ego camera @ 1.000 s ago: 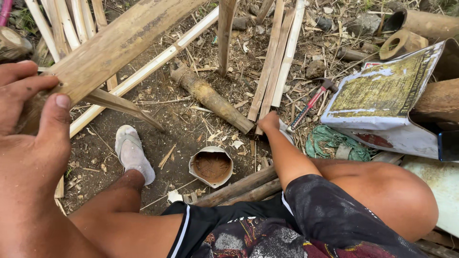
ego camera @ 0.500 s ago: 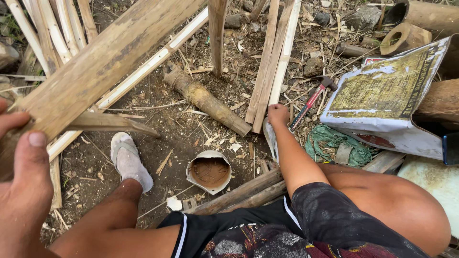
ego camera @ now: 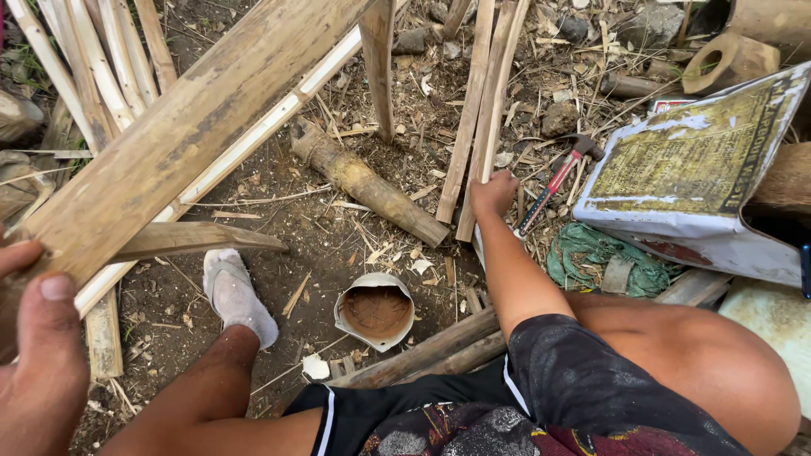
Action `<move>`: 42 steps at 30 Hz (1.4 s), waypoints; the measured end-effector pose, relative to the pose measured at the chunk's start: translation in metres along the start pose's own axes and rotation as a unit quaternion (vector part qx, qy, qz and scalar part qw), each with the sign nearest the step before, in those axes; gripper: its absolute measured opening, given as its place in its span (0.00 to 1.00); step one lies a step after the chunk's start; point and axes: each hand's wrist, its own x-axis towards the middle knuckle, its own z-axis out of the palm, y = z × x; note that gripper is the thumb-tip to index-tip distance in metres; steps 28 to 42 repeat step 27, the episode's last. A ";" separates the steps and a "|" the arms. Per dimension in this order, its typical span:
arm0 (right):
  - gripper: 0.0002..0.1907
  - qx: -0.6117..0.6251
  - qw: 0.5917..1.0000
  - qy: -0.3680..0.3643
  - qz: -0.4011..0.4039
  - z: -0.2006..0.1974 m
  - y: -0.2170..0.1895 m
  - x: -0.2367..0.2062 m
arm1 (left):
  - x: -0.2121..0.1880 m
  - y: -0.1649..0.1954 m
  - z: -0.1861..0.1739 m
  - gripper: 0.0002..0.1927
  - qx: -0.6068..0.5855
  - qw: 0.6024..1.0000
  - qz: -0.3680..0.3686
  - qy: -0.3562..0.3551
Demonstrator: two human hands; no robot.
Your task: The person hammers nails into a long bamboo pole using a hammer. They repeatedly pick up nails from a small container and drive them into the bamboo, occasionally adjusting the pole's position.
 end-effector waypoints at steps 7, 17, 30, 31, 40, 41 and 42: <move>0.17 0.202 0.969 -0.130 0.053 -0.037 -0.028 -0.025 | -0.010 0.038 -0.012 0.07 0.009 0.984 0.173 0.035; 0.21 0.449 0.856 -0.205 0.158 -0.056 -0.003 -0.033 | -0.013 0.044 -0.020 0.11 0.033 0.971 0.227 0.064; 0.13 0.609 0.734 -0.223 0.200 -0.049 0.011 -0.024 | -0.010 0.041 -0.029 0.10 0.049 0.969 0.236 0.056; 0.13 0.609 0.734 -0.223 0.200 -0.049 0.011 -0.024 | -0.010 0.041 -0.029 0.10 0.049 0.969 0.236 0.056; 0.13 0.609 0.734 -0.223 0.200 -0.049 0.011 -0.024 | -0.010 0.041 -0.029 0.10 0.049 0.969 0.236 0.056; 0.13 0.609 0.734 -0.223 0.200 -0.049 0.011 -0.024 | -0.010 0.041 -0.029 0.10 0.049 0.969 0.236 0.056; 0.13 0.609 0.734 -0.223 0.200 -0.049 0.011 -0.024 | -0.010 0.041 -0.029 0.10 0.049 0.969 0.236 0.056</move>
